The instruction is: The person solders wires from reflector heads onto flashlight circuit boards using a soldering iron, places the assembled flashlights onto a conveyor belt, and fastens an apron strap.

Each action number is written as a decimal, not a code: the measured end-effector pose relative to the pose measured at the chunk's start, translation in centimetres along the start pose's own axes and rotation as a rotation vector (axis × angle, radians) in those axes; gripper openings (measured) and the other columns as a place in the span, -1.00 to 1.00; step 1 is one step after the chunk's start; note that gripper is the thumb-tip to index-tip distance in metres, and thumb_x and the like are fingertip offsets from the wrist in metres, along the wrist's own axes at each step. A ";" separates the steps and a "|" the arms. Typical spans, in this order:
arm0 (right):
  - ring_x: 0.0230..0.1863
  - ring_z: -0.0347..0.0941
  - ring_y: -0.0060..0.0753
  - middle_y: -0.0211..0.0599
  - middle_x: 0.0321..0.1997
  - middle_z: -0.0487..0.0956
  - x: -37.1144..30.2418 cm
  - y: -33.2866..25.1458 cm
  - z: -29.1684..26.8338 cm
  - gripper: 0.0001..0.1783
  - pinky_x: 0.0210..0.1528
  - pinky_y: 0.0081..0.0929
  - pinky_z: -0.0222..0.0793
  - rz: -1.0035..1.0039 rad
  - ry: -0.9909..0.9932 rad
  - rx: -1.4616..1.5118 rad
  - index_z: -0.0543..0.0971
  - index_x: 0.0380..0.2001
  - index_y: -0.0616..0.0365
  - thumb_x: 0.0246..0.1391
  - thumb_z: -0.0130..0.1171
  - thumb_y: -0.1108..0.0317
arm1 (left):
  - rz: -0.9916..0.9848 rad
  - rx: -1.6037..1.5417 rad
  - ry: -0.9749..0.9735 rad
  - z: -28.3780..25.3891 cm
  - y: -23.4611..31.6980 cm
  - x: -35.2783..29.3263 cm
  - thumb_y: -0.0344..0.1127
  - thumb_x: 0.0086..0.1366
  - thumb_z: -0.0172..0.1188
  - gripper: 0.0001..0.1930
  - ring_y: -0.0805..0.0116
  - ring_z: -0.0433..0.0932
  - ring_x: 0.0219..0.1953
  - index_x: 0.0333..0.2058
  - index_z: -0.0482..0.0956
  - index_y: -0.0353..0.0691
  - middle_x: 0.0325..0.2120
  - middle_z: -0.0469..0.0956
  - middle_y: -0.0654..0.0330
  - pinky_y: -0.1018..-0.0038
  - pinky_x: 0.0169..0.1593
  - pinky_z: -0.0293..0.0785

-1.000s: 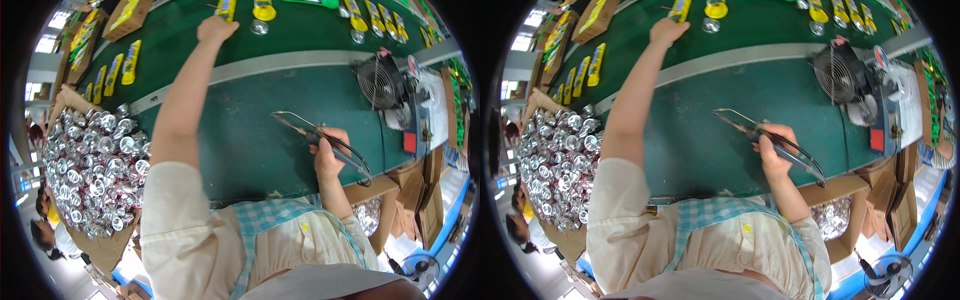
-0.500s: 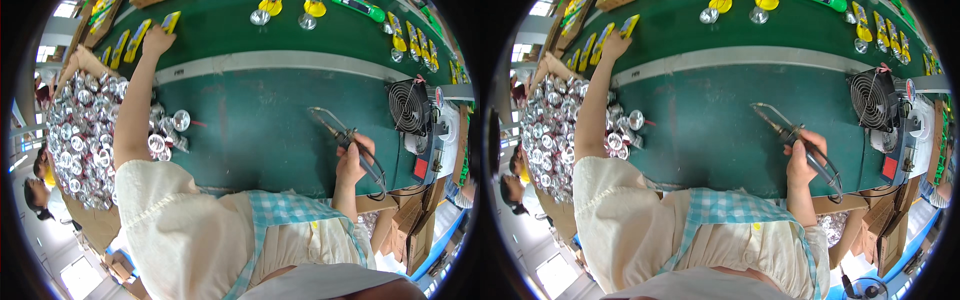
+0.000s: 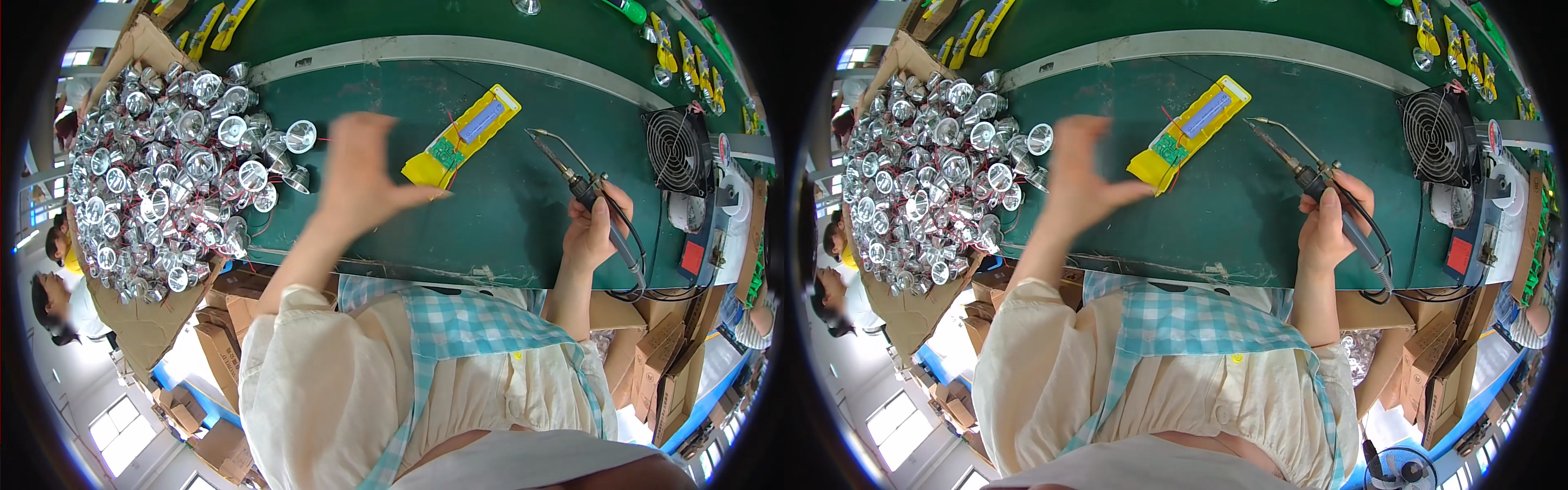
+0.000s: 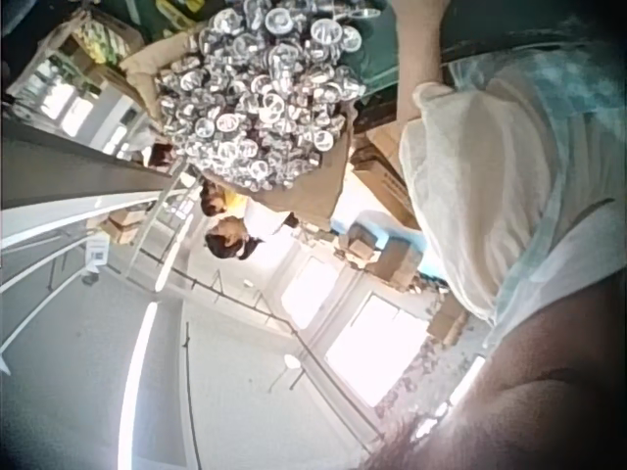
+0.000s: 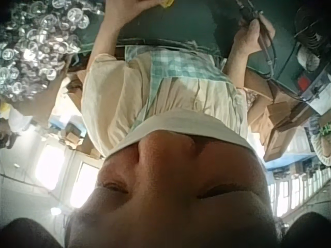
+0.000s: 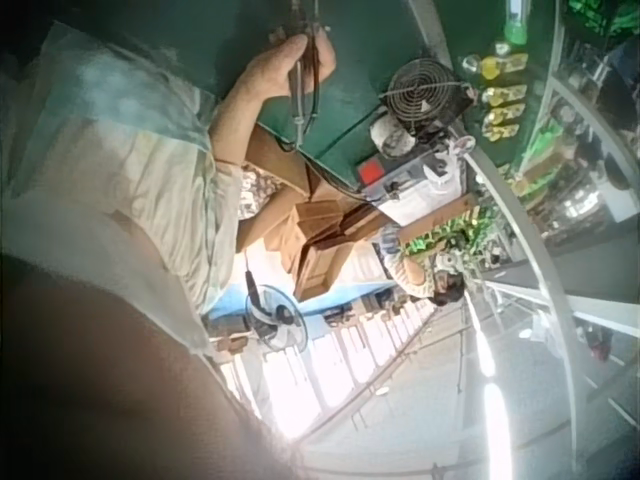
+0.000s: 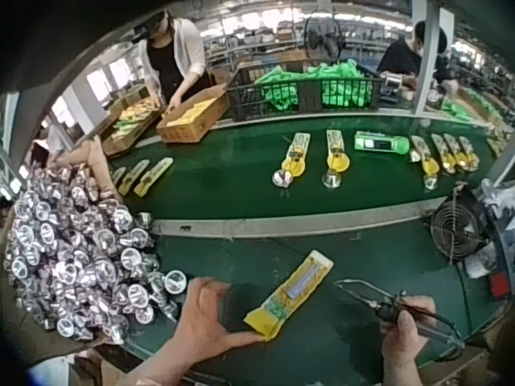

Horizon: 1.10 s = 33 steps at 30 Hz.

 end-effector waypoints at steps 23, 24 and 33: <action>-0.61 0.35 -0.64 -0.28 -0.52 0.42 -3.1 2.2 5.3 -0.76 -0.54 -0.73 0.31 0.239 -0.279 -0.169 0.36 -0.39 0.25 -0.25 0.06 0.54 | -0.094 -0.189 -0.045 3.2 -0.6 -0.7 -0.50 -0.14 0.12 -0.94 0.26 0.28 -0.29 -0.60 0.45 -0.32 -0.48 0.37 0.20 0.47 -0.27 0.22; -0.60 0.34 -0.64 -0.29 -0.53 0.42 -3.1 2.2 5.3 -0.76 -0.54 -0.73 0.31 0.237 -0.281 -0.171 0.36 -0.39 0.25 -0.25 0.06 0.53 | -0.112 -0.201 -0.064 3.5 -0.8 -0.7 -0.50 -0.14 0.11 -0.94 0.25 0.27 -0.28 -0.60 0.45 -0.32 -0.46 0.37 0.21 0.47 -0.26 0.22; -0.61 0.32 -0.64 -0.31 -0.55 0.41 -3.2 2.5 5.7 -0.76 -0.54 -0.73 0.29 0.244 -0.322 -0.212 0.37 -0.39 0.25 -0.25 0.08 0.51 | -0.146 -0.233 -0.087 3.9 -1.0 -0.8 -0.50 -0.14 0.11 -0.95 0.25 0.27 -0.27 -0.60 0.45 -0.32 -0.46 0.37 0.21 0.47 -0.25 0.22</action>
Point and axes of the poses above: each hand's wrist, its own x-axis towards the middle knuckle, its own z-axis out of the palm, y = z × x, the point moved 8 cm from there along x, towards the middle knuckle
